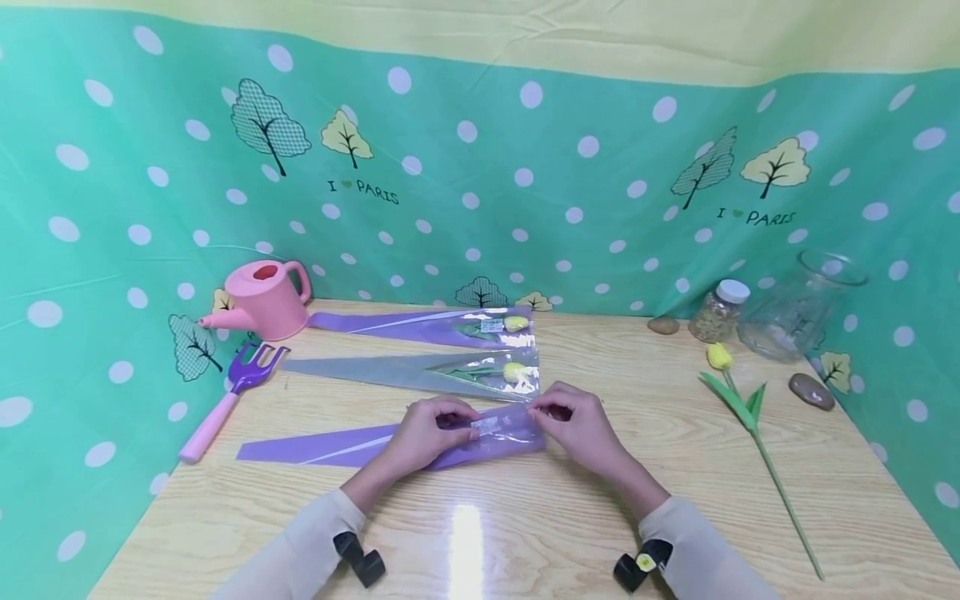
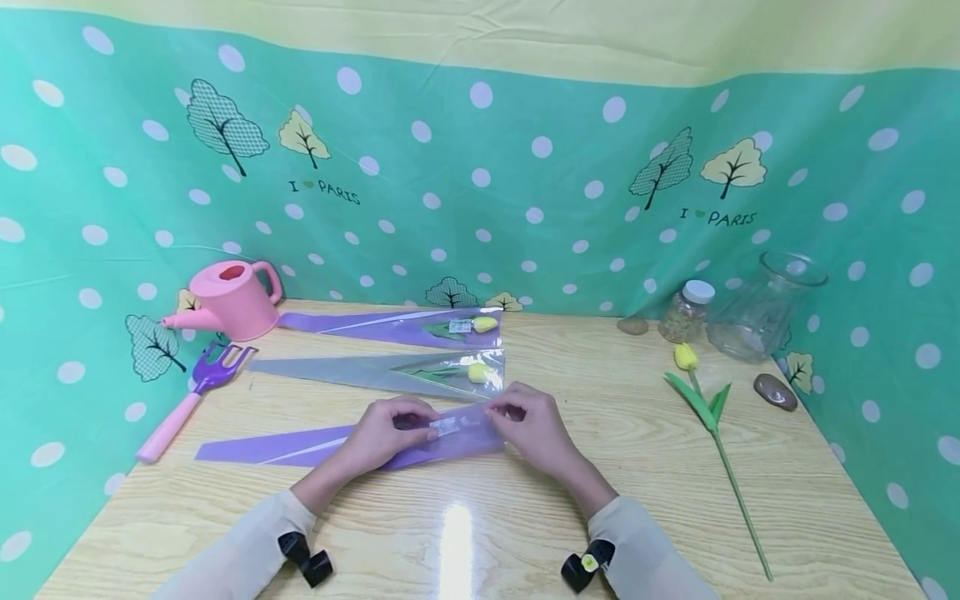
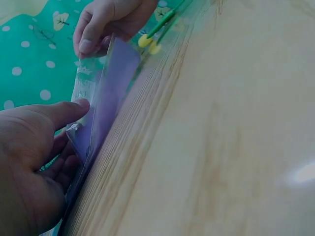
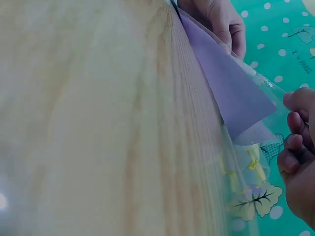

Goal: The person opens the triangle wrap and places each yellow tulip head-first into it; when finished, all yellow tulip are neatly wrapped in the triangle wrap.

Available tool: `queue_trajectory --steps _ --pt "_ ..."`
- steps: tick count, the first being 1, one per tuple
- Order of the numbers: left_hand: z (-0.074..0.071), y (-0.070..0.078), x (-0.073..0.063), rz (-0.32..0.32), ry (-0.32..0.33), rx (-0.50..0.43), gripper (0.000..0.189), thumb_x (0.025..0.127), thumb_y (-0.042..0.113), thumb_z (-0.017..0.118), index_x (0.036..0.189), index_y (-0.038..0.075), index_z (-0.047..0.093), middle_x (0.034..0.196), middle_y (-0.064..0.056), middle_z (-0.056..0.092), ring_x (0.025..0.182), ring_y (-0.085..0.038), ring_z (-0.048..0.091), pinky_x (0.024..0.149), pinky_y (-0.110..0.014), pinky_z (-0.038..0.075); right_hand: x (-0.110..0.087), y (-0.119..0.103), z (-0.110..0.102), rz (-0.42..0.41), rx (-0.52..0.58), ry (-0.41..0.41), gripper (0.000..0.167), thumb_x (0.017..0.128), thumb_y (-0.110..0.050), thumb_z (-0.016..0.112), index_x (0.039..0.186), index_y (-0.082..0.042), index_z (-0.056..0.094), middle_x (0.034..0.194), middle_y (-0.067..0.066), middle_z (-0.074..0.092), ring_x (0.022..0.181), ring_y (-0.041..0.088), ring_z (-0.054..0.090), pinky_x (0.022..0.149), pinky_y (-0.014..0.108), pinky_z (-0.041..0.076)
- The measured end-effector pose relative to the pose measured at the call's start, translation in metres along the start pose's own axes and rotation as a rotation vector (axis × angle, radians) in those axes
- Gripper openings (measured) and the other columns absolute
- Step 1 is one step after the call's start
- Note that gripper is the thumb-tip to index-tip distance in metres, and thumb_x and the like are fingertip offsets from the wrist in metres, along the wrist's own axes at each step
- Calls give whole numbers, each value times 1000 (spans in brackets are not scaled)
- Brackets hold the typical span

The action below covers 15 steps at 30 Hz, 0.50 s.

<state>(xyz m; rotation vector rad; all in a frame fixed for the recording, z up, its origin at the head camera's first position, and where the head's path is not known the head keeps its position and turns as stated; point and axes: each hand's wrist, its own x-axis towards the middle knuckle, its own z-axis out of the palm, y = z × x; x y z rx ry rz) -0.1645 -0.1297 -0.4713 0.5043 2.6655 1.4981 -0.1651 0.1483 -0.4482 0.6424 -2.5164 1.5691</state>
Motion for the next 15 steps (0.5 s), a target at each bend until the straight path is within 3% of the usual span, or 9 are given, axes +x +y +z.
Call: queue_trajectory --steps 8,12,15 --pt "-2 -3 2 26 6 -30 23 83 20 87 105 23 81 110 5 78 102 -12 72 93 -22 56 1 -4 -9 79 97 -20 18 93 -11 77 110 -8 78 93 7 69 79 10 59 66 19 52" --pt "-3 -7 4 27 0 -38 23 84 21 86 106 23 81 113 4 78 104 -13 73 96 -23 56 -4 -1 -30 158 123 23 25 95 -16 75 119 -7 74 101 6 70 89 10 65 77 21 57" --pt "-6 -9 4 23 5 -44 23 84 22 86 106 24 81 113 4 78 106 -13 72 97 -23 56 -11 8 -53 200 119 74 28 97 -19 73 122 -5 72 102 1 71 90 6 66 78 20 58"
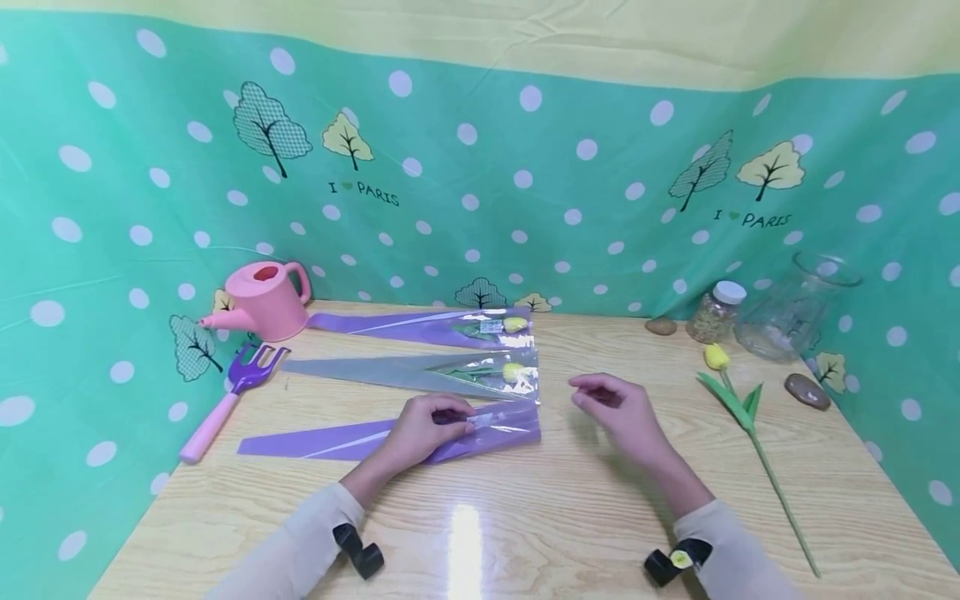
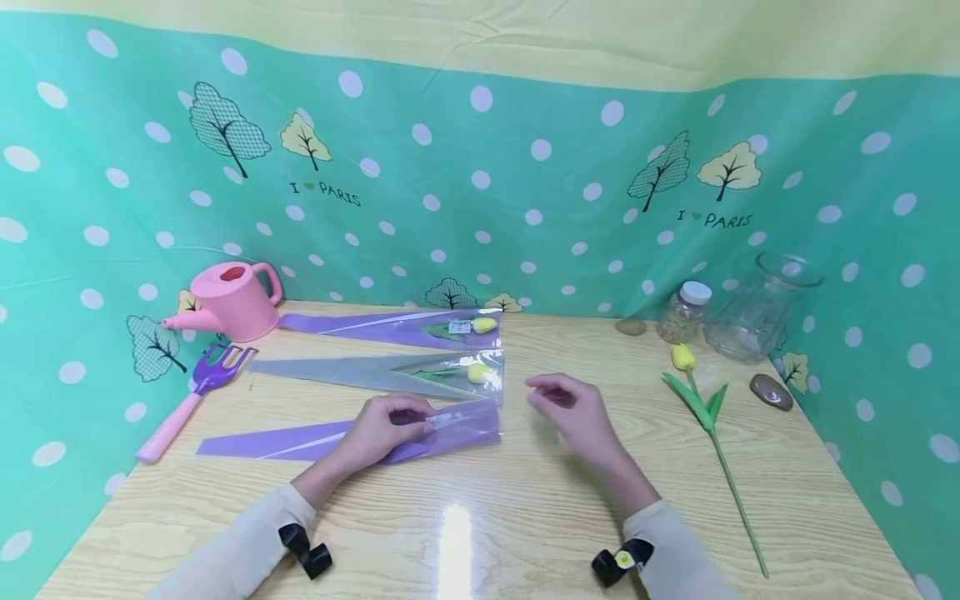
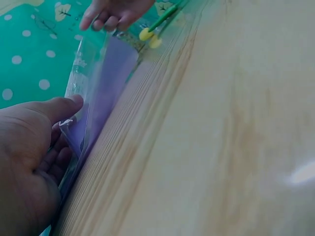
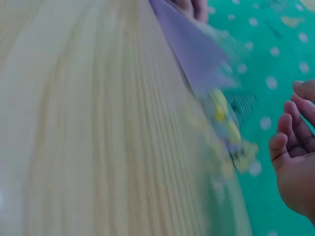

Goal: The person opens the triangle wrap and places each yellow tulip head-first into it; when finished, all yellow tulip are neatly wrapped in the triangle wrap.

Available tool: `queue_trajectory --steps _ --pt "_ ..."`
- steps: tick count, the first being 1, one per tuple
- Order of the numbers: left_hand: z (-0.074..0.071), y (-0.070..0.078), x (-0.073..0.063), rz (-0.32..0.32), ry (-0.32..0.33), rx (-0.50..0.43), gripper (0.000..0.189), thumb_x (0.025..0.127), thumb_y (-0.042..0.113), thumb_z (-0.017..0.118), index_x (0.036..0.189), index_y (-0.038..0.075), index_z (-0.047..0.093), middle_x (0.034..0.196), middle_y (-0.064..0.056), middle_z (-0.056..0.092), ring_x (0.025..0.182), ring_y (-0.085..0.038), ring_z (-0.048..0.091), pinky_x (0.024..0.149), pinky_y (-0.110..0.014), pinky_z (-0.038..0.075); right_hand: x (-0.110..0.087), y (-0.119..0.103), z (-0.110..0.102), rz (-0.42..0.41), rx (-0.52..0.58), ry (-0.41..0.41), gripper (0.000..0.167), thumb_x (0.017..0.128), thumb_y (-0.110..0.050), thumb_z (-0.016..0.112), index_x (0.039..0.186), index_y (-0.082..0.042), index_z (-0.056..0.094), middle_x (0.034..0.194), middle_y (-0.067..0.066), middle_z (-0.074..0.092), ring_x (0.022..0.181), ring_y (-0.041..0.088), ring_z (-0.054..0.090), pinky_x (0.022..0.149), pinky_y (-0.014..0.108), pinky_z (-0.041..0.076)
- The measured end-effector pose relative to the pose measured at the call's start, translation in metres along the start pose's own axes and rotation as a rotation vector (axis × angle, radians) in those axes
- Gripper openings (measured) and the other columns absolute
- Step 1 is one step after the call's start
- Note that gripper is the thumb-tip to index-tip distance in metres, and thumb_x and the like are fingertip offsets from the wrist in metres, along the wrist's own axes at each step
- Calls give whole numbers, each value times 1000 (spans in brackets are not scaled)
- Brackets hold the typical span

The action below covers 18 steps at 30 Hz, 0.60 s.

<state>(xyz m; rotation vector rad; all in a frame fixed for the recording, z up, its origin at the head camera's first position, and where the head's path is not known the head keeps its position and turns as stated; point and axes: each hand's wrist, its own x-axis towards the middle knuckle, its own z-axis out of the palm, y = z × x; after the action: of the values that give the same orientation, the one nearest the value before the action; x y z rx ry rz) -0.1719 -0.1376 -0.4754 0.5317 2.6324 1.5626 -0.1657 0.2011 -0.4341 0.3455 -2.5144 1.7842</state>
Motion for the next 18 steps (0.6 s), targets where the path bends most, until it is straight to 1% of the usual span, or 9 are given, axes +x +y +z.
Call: queue_trajectory --steps 4,6,8,13,15,18 --pt "-3 -2 0 -1 4 -16 22 85 22 86 106 24 81 112 5 77 105 -15 72 96 -25 56 -8 16 -35 47 39 50 34 100 -19 70 127 1 68 98 -8 71 84 3 67 73 21 59" --pt "-4 -3 0 -1 2 -22 22 85 22 86 106 24 81 112 5 77 105 -15 71 97 -26 56 -14 24 -53 72 78 73 37 100 -19 69 130 3 65 96 -10 71 82 3 67 72 22 59" --pt "-4 -5 0 2 0 -18 23 84 24 86 106 25 81 111 6 77 106 -15 71 98 -25 55 -21 32 -70 90 139 94 37 101 -17 69 131 3 63 96 -9 72 82 4 67 73 23 60" --pt "-2 -7 -1 13 -3 -19 22 84 24 86 106 26 81 111 6 77 106 -14 70 97 -24 55 -46 51 -112 108 375 122 29 101 -5 64 130 -6 66 103 -7 75 91 6 71 78 22 61" --pt "-2 -7 -1 20 -3 -28 21 85 24 86 105 25 81 110 5 77 104 -14 70 95 -24 56 -57 57 -128 104 470 133 31 101 1 61 129 -8 68 106 -5 76 94 7 72 81 21 61" --pt "-1 -7 -2 28 -1 -35 20 85 24 86 105 25 81 110 4 77 103 -13 71 92 -24 58 -70 64 -150 96 586 160 34 101 8 57 127 -9 70 106 -2 77 96 7 73 82 21 61"
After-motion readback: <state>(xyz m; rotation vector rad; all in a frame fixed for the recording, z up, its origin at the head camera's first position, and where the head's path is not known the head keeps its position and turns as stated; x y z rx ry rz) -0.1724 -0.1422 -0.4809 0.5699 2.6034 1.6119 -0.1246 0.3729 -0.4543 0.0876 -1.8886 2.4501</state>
